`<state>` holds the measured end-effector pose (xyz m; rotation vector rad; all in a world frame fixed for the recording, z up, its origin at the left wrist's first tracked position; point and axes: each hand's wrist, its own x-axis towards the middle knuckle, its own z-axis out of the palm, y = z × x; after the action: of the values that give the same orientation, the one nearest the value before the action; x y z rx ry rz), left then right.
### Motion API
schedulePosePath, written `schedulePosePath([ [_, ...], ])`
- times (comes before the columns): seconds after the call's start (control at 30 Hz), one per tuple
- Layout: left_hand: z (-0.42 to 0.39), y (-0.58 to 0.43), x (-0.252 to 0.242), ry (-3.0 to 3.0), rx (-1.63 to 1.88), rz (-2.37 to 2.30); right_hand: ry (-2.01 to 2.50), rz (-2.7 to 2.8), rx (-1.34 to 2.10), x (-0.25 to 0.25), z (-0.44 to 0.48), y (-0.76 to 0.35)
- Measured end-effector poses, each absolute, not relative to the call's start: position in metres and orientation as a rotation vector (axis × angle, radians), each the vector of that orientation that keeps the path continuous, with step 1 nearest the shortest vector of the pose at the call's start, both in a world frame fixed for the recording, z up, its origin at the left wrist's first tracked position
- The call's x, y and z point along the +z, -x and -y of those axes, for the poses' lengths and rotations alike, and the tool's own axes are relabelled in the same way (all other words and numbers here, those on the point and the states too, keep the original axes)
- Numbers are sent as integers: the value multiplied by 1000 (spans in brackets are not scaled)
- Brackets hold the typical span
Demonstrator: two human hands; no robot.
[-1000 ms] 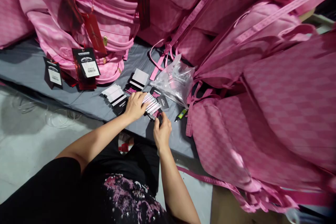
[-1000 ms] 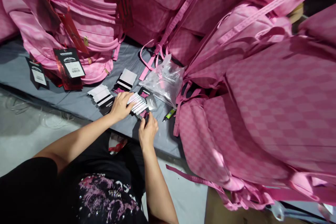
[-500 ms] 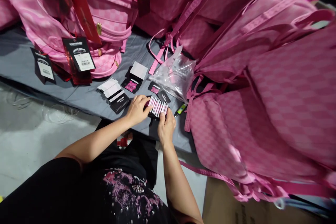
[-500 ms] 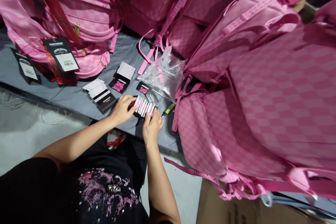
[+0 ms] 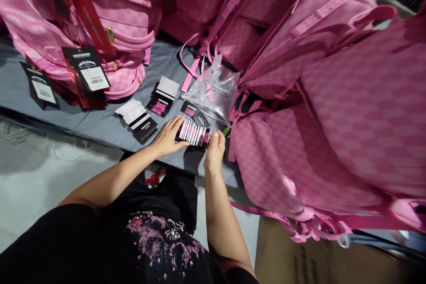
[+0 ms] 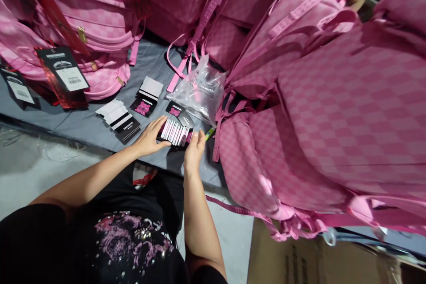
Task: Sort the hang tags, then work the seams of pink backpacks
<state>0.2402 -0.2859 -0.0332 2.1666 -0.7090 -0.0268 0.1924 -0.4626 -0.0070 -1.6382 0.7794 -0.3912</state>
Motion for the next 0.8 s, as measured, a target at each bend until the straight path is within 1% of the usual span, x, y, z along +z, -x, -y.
schedulePosePath([
  [0.23,285,-249,-34,-2010,-6,648,1533,-656,-223,-10,444,-199],
  [0.37,302,-244,-36,-1938,9,536,1596,-582,-254,-8,423,-195],
  [0.47,323,-229,-40,-1891,-8,463,1685,-617,-272,-7,428,-183],
  [0.57,339,-212,-43,-1875,-68,534,1803,-649,-299,-9,446,-164],
  [0.67,337,-209,-43,-1937,-64,637,1938,-609,-275,-13,459,-147],
  [0.8,322,-219,-42,-1980,-63,798,1915,-598,-306,-18,461,-141],
])
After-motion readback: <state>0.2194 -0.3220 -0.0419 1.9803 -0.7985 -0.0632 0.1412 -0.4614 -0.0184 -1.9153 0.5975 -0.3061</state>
